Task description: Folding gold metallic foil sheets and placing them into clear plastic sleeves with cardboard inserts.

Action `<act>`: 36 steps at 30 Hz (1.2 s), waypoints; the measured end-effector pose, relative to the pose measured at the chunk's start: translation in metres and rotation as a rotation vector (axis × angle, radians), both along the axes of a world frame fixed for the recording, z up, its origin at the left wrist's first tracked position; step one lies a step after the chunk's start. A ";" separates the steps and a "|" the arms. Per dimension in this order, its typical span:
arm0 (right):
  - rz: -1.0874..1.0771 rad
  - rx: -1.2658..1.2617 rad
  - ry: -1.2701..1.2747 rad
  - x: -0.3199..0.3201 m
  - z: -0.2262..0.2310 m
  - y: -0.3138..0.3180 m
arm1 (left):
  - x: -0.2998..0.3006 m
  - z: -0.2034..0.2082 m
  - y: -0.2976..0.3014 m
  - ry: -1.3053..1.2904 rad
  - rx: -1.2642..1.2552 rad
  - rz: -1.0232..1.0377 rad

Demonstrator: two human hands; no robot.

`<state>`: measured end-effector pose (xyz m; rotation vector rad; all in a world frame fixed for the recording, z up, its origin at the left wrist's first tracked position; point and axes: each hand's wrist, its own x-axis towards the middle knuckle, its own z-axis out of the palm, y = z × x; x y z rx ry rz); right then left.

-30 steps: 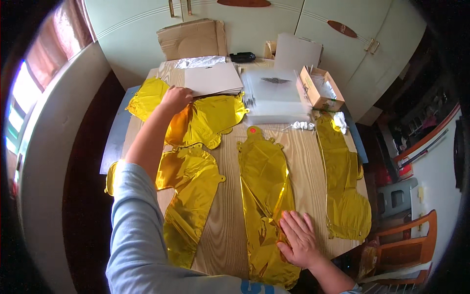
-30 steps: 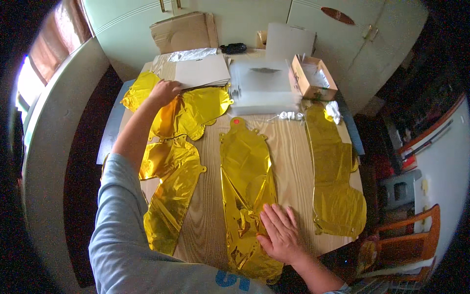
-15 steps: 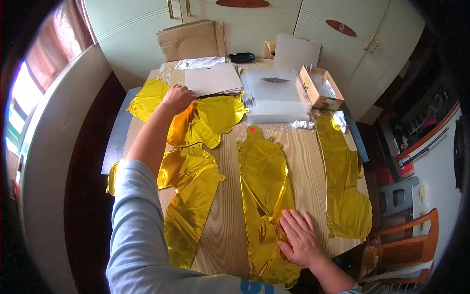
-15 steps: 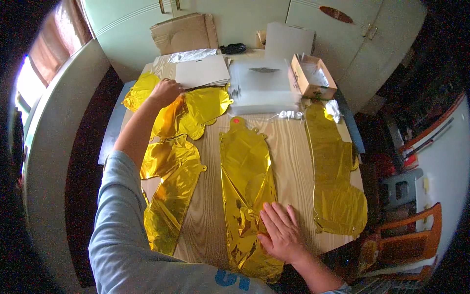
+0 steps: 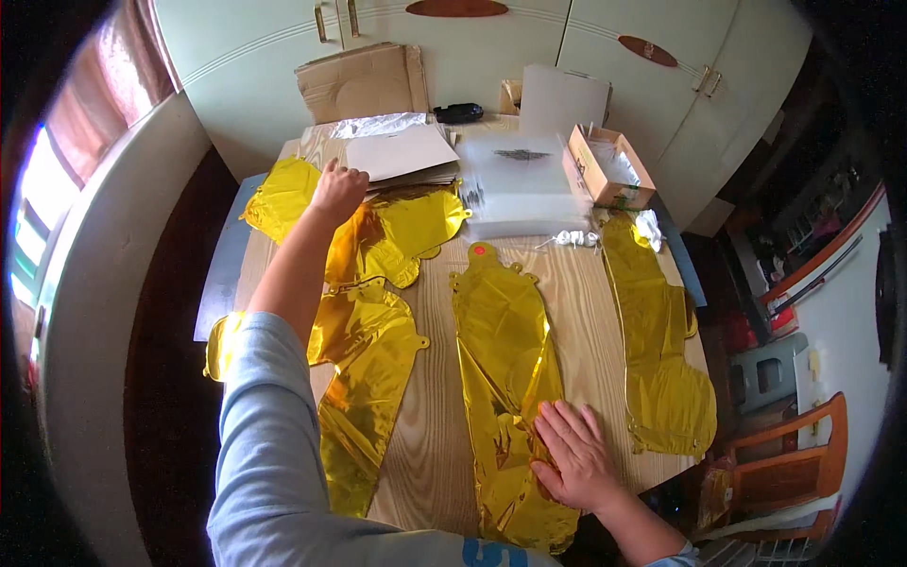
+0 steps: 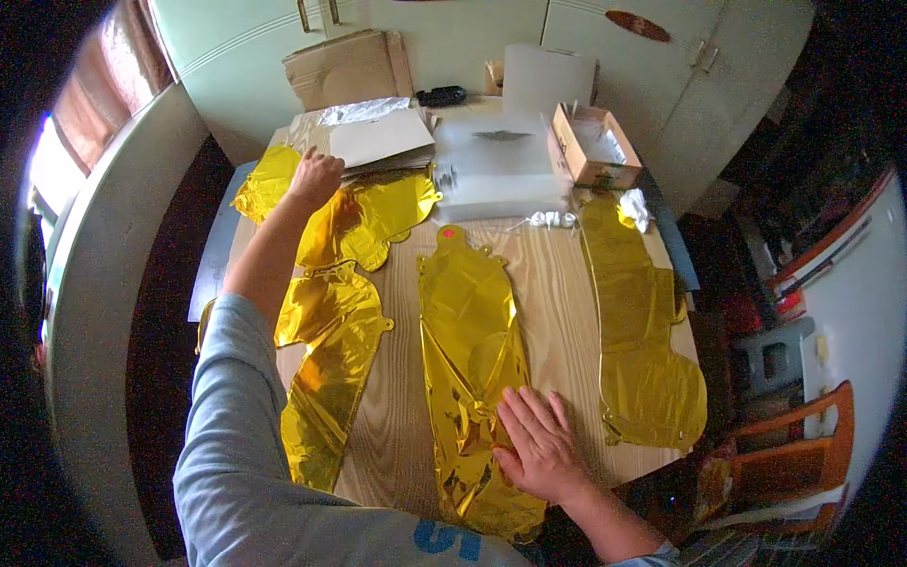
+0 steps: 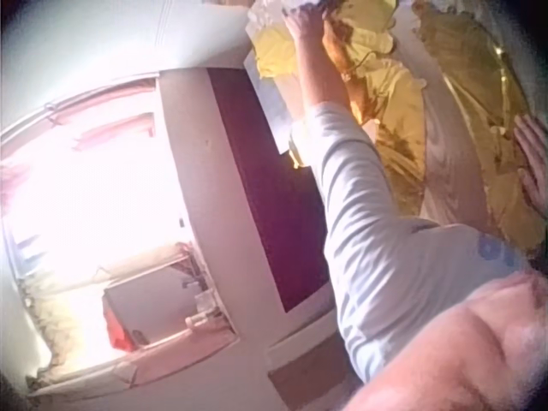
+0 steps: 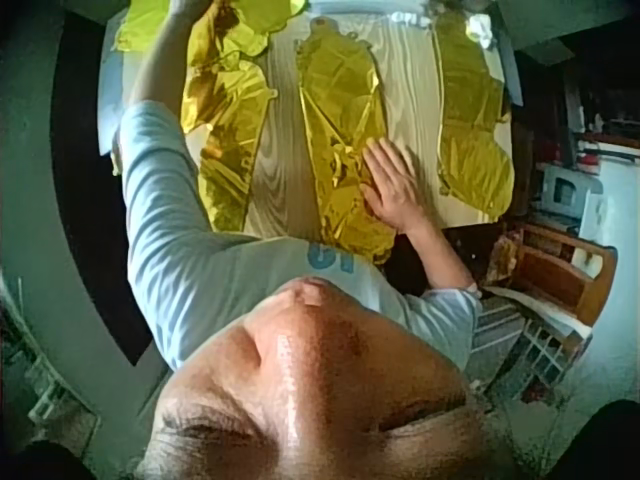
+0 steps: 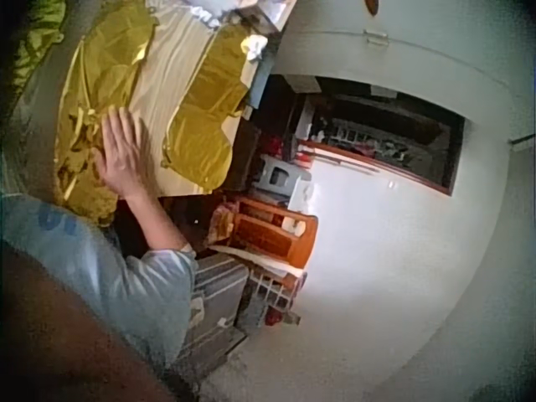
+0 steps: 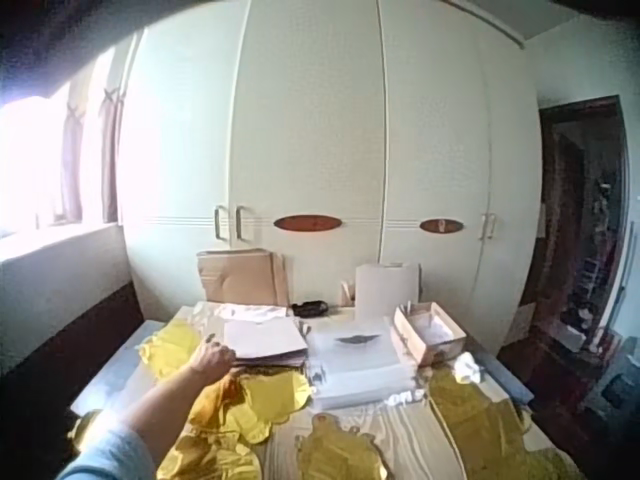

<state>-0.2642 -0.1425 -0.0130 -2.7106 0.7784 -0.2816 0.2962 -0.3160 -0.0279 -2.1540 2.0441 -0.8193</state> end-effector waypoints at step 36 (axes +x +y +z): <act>-0.551 -0.030 -0.995 -0.077 0.070 0.022 | -0.379 0.046 0.356 0.684 -0.208 -0.538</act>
